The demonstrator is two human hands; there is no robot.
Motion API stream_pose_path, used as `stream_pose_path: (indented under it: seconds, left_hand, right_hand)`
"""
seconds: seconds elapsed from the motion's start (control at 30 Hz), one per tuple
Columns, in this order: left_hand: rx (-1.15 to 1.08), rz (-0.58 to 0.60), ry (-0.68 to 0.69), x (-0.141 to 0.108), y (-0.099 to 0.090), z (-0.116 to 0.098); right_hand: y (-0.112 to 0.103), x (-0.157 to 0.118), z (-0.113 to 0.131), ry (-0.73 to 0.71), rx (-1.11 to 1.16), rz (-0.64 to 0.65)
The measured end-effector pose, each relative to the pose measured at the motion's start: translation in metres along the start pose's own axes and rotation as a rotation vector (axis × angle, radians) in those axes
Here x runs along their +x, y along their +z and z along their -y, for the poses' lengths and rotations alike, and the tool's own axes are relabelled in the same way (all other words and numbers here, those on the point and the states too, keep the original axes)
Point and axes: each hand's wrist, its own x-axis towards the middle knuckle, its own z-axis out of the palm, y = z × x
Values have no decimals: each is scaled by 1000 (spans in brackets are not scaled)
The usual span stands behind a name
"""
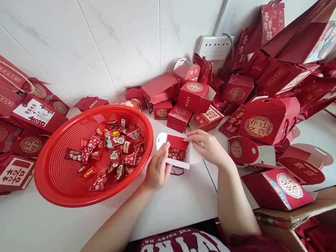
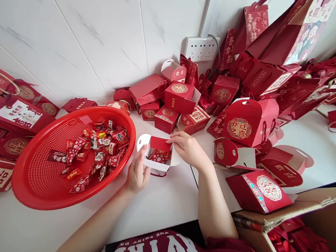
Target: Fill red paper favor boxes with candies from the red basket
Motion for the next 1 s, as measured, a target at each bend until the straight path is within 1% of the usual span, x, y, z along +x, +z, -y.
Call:
stream_pose_path:
  seconds: [0.1,0.2,0.27,0.37,0.43,0.5,0.57,0.63,0.7,0.77,0.87,0.93,1.0]
  left_hand:
    - [92,-78,189,1,1,-10]
    - [177,-81,328,-1,2,-20]
    - [271,-85,354,-3,4,-24]
    - [360,-59,331,-8,7,-26]
    - [346,-15,332,-10,9,-28]
    - [317,13,365,-12,10,-33]
    - [304,21,432,-14,11,-38]
    - [302,0,485,-14,11,-43]
    - [284,6,487,-14,10,-45]
    - [279,76,440,-11,9,-43]
    - [317,195,325,-8,6,-33]
    - [307,179,262,-6,3,-25]
    - [274,102,237,-6,0,-18]
  right_hand:
    - [1,1,0,21,26,16]
    - [2,2,-1,15,41,10]
    - [3,3,-2,2,48,-3]
    - [2,3,-4,5,63,4]
    - [1,3,-6,21,62,15]
    - [0,3,-7,40,44,24]
    - [-1,3,-7,60,19,30]
    - [-1,3,-7,78,2,26]
    - [0,3,-6,85,-1,15]
    - [1,3,-6,80,5,9]
    - [2,3,-6,54,8,1]
    - [2,3,-7,50,4,-4]
    - [1,3,-7,67,-6,0]
